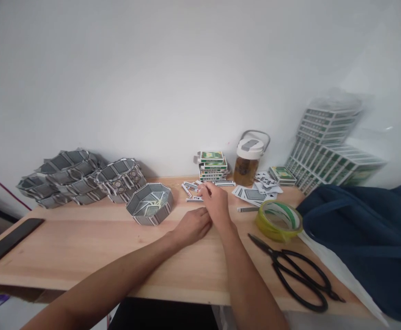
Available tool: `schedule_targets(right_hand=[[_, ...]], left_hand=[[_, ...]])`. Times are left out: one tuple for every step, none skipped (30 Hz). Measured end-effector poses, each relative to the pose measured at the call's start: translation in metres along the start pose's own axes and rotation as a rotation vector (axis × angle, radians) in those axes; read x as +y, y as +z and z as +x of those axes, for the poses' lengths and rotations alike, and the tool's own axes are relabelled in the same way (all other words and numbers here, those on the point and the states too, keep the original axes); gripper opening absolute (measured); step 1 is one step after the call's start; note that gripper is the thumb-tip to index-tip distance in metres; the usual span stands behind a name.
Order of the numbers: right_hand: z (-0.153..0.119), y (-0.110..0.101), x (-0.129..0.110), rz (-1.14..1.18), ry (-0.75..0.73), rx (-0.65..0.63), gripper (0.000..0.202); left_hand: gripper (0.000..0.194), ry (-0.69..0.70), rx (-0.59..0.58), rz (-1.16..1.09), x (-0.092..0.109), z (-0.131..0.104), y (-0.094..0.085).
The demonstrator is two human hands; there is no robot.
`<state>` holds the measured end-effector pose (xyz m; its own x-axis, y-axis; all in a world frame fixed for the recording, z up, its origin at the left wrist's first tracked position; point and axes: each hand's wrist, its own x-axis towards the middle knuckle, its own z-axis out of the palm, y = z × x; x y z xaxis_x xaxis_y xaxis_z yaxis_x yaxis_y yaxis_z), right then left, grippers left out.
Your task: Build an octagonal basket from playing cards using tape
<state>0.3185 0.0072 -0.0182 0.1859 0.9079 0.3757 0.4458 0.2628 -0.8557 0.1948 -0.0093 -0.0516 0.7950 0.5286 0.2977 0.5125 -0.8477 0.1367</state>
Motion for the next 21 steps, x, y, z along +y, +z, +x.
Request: schedule_targets(right_hand=[[0.0, 0.0, 0.001, 0.001, 0.001, 0.001, 0.022], [0.0, 0.001, 0.001, 0.002, 0.002, -0.001, 0.022], [0.0, 0.002, 0.001, 0.003, 0.001, -0.004, 0.022], [-0.001, 0.003, 0.001, 0.003, -0.002, -0.009, 0.022], [-0.001, 0.003, 0.0, 0.002, -0.006, -0.016, 0.023], [-0.002, 0.004, -0.001, 0.0, -0.011, -0.025, 0.023], [-0.003, 0.005, -0.002, -0.003, -0.016, -0.033, 0.023], [-0.003, 0.006, -0.003, -0.008, -0.018, -0.04, 0.023], [-0.004, 0.007, -0.005, -0.011, -0.018, -0.045, 0.023], [-0.004, 0.007, -0.005, -0.014, -0.017, -0.051, 0.024], [-0.005, 0.008, -0.006, -0.016, -0.015, -0.054, 0.024], [-0.005, 0.008, -0.006, -0.018, -0.014, -0.057, 0.025], [-0.005, 0.008, -0.006, -0.02, -0.013, -0.058, 0.025], [-0.005, 0.009, -0.005, -0.021, -0.013, -0.058, 0.025], [-0.005, 0.009, -0.005, -0.023, -0.013, -0.056, 0.024], [-0.005, 0.009, -0.004, -0.025, -0.012, -0.052, 0.024], [-0.005, 0.01, -0.004, -0.028, -0.011, -0.047, 0.024], [-0.005, 0.01, -0.004, -0.03, -0.011, -0.043, 0.025], [-0.005, 0.01, -0.004, -0.033, -0.01, -0.04, 0.027], [-0.005, 0.011, -0.005, -0.036, -0.009, -0.037, 0.028], [-0.005, 0.011, -0.006, -0.04, -0.006, -0.035, 0.028]], left_hand=[[0.018, 0.0, 0.0, 0.002, 0.0, 0.0, 0.0], [0.018, -0.002, 0.0, 0.004, 0.001, 0.0, 0.0], [0.018, -0.004, 0.002, 0.006, 0.001, 0.0, 0.0], [0.018, -0.006, 0.005, 0.007, 0.001, 0.0, -0.001], [0.018, -0.008, 0.008, 0.007, 0.001, 0.0, -0.001], [0.018, -0.01, 0.012, 0.007, 0.002, 0.0, -0.001], [0.018, -0.01, 0.017, 0.006, 0.002, 0.0, -0.001], [0.017, -0.011, 0.023, 0.003, 0.002, -0.001, -0.001], [0.017, -0.011, 0.03, -0.001, 0.002, -0.001, -0.001], [0.017, -0.012, 0.038, -0.005, 0.002, -0.001, 0.0], [0.017, -0.013, 0.046, -0.011, 0.002, -0.002, 0.0], [0.018, -0.012, 0.054, -0.018, 0.001, -0.002, 0.0], [0.018, -0.008, 0.062, -0.026, 0.001, -0.002, 0.0], [0.018, -0.003, 0.069, -0.036, 0.0, -0.003, 0.0], [0.018, 0.005, 0.076, -0.048, 0.0, -0.003, 0.001], [0.018, 0.013, 0.085, -0.062, -0.001, -0.003, 0.001], [0.018, 0.021, 0.094, -0.079, -0.002, -0.003, 0.001], [0.018, 0.027, 0.104, -0.098, -0.003, -0.003, 0.001], [0.018, 0.031, 0.114, -0.119, -0.004, -0.003, 0.001], [0.017, 0.032, 0.126, -0.14, -0.005, -0.002, 0.002], [0.018, 0.032, 0.137, -0.162, -0.007, -0.002, 0.002]])
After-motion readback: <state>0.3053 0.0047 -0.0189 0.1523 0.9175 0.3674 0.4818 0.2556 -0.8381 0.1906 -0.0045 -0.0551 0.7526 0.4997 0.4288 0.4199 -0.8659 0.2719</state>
